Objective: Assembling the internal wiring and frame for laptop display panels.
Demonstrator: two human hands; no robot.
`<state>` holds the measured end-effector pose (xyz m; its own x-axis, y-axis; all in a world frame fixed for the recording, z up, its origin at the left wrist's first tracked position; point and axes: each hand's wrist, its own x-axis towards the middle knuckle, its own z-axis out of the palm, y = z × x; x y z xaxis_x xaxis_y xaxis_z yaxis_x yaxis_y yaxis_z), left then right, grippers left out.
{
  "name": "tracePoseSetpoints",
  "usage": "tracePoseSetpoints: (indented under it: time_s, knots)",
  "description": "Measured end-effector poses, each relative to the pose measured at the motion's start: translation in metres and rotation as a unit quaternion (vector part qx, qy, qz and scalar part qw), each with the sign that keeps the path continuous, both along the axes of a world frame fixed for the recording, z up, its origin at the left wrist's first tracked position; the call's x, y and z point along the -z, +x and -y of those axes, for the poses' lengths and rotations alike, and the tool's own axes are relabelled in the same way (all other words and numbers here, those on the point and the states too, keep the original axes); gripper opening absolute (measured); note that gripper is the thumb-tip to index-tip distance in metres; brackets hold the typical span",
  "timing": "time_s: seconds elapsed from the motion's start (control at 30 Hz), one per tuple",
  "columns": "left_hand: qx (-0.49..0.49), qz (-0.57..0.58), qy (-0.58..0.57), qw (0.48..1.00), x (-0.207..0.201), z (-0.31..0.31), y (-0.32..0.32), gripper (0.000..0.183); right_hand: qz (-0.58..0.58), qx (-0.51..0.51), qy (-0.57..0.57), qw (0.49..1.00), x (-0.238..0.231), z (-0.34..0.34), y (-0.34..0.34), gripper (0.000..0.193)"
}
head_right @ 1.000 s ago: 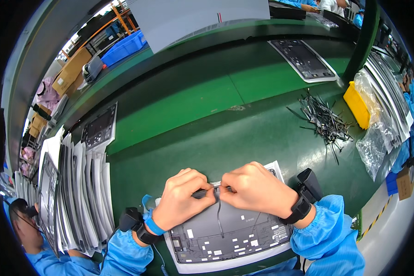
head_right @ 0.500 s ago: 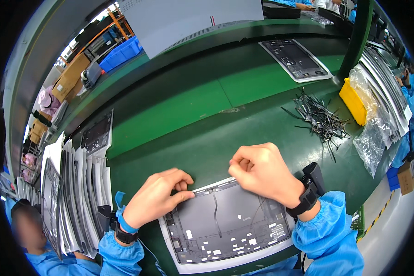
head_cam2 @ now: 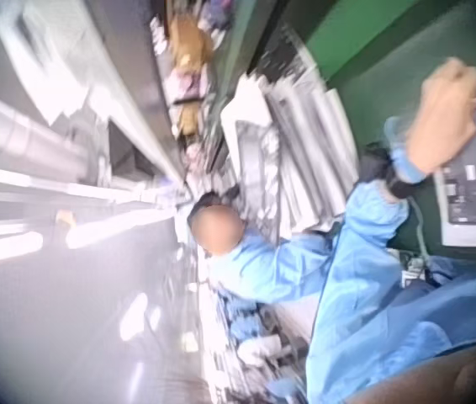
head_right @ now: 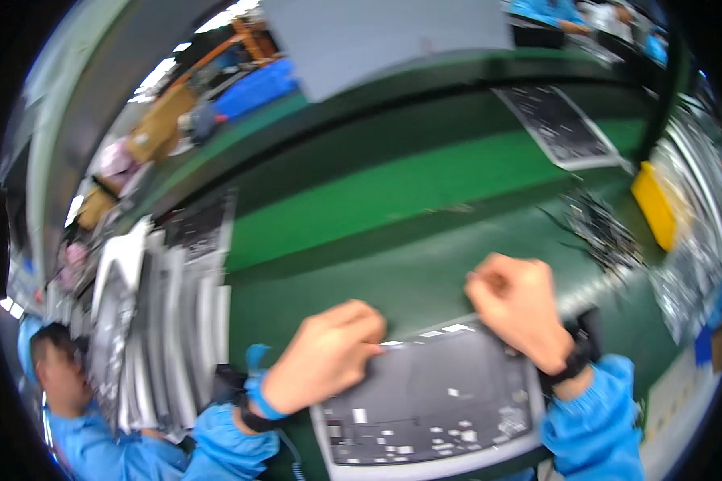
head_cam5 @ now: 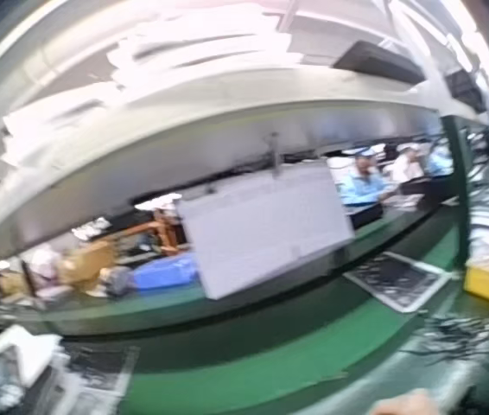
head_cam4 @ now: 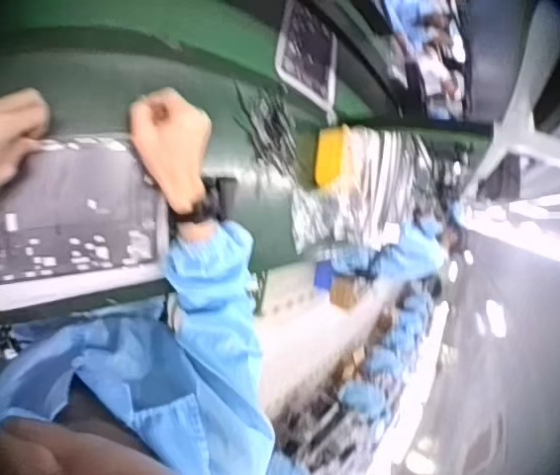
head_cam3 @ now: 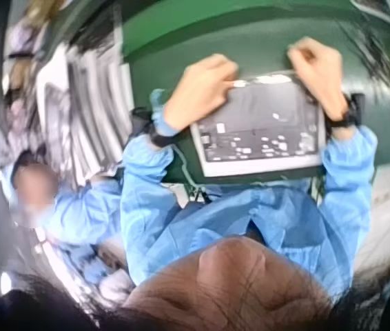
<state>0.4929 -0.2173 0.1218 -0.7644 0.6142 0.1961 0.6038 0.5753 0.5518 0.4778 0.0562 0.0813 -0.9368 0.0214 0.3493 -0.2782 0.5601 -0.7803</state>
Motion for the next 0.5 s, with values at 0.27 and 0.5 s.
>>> tracePoseSetpoints:
  time_s: [0.27, 0.5]
  knots:
    - [0.072, -0.046, 0.069, 0.994, 0.036, -0.013, 0.019, 0.033, -0.009, 0.042, 0.037, 0.998, 0.027, -0.030, 0.013, 0.023]
    - [0.091, -0.136, 0.122, 0.979, 0.076, -0.029, 0.055, 0.030, 0.024, -0.025, 0.119, 0.992, -0.020, 0.007, 0.032, 0.015]
